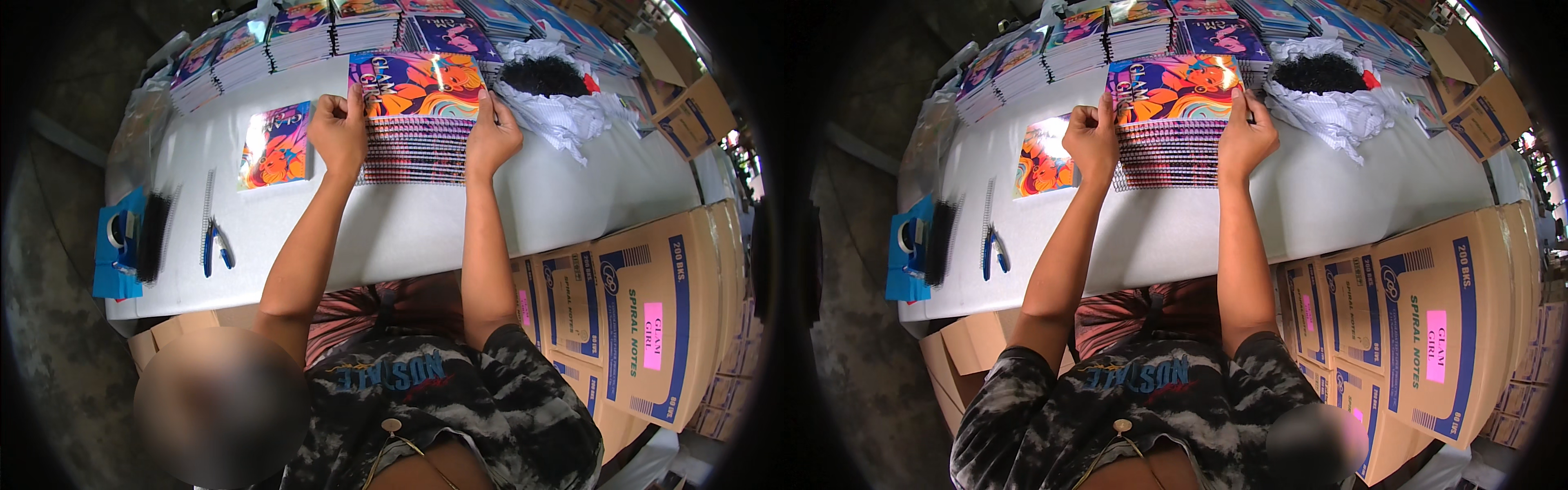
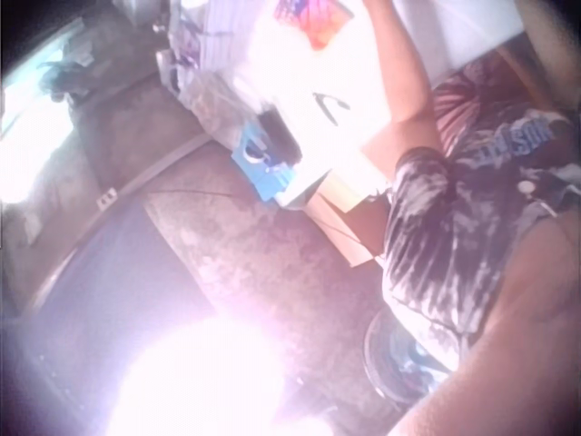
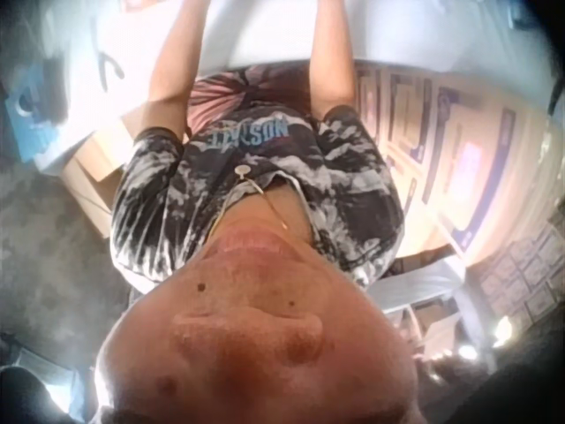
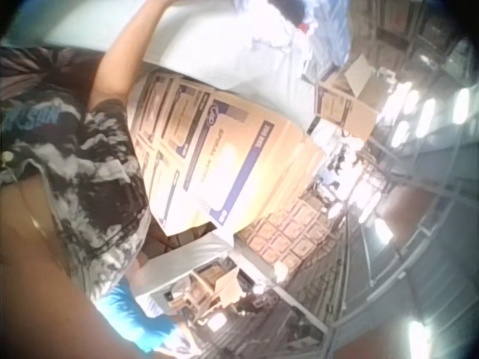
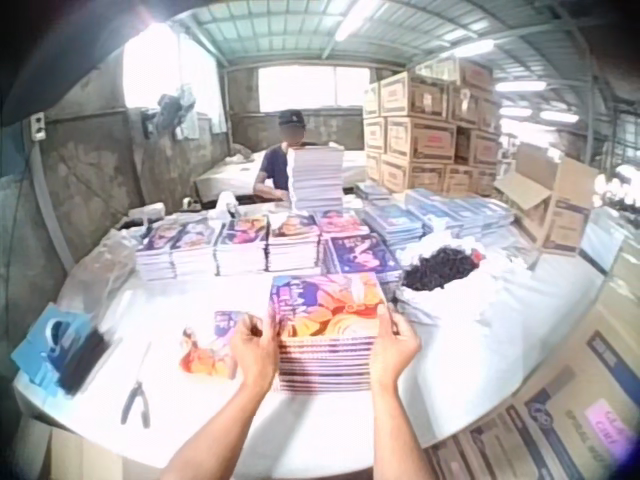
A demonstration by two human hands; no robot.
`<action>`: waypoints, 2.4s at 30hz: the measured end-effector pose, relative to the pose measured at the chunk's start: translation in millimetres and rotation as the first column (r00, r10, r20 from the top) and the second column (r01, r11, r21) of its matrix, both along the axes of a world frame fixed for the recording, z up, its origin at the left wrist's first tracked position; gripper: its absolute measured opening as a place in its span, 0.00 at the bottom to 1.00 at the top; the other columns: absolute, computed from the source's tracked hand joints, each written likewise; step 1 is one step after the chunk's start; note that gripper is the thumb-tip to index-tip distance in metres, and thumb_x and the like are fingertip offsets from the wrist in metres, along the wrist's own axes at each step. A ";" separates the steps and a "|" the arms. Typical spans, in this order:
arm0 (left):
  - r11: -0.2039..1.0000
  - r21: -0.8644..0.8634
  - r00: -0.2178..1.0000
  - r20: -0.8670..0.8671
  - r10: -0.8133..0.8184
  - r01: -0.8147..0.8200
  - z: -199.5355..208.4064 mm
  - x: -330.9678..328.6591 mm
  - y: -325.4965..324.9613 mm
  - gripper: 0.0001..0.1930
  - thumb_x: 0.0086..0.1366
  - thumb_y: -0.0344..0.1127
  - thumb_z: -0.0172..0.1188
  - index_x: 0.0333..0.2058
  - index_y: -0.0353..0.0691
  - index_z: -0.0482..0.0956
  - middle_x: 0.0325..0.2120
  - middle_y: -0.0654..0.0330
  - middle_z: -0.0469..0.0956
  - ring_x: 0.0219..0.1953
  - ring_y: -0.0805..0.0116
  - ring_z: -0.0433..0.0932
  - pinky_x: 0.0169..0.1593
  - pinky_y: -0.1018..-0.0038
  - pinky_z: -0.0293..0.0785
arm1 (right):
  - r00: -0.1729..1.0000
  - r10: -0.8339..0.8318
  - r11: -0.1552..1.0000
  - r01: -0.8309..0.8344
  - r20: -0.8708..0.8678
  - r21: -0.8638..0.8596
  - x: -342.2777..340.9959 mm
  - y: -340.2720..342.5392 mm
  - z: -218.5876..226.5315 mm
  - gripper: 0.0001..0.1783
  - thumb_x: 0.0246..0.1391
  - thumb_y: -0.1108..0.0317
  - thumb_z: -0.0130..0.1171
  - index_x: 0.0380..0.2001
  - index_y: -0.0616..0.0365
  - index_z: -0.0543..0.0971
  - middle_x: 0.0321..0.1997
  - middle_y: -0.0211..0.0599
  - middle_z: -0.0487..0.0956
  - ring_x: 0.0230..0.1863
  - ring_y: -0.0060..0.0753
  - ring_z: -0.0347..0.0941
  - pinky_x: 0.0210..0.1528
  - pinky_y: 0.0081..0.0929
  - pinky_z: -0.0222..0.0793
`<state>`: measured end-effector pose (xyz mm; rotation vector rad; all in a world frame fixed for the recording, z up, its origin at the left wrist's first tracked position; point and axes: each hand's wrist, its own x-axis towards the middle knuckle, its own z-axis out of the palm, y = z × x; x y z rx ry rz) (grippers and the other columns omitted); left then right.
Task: The person assembles spiral-bound notebooks by inserting metal spiral coils into the punched holes of notebook covers. They repeatedly pick up a coil, align it with the holes, and press it into place, then place the finished notebook into a stack or box.
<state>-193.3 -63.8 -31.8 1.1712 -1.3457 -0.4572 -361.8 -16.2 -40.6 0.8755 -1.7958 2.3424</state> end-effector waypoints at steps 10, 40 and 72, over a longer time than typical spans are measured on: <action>0.966 -0.105 0.382 0.924 0.006 0.238 -74.0 187.5 3.7 0.22 0.54 0.44 0.59 0.47 0.42 0.72 0.44 0.55 0.75 0.50 0.57 0.71 0.52 0.69 0.67 | 0.903 -0.100 0.995 0.081 -0.418 -0.064 27.6 38.6 -5.7 0.21 0.53 0.70 0.55 0.48 0.70 0.68 0.53 0.49 0.69 0.55 0.39 0.64 0.59 0.35 0.55; 0.784 0.110 0.400 0.898 0.186 -0.611 -78.2 314.8 -31.8 0.17 0.59 0.41 0.51 0.44 0.38 0.72 0.38 0.50 0.74 0.42 0.56 0.73 0.44 0.65 0.69 | 0.245 0.967 0.230 -0.956 0.066 0.179 127.4 75.0 -48.5 0.10 0.50 0.75 0.59 0.38 0.64 0.78 0.33 0.30 0.79 0.33 0.18 0.71 0.37 0.18 0.69; 0.685 0.560 0.787 0.090 -0.610 0.467 51.3 252.9 66.4 0.21 0.68 0.49 0.40 0.27 0.37 0.68 0.22 0.66 0.61 0.27 0.78 0.58 0.33 0.79 0.58 | 0.239 0.971 0.232 -0.957 0.021 0.177 114.7 68.4 -38.9 0.15 0.50 0.77 0.57 0.43 0.66 0.76 0.38 0.35 0.79 0.37 0.17 0.71 0.41 0.16 0.68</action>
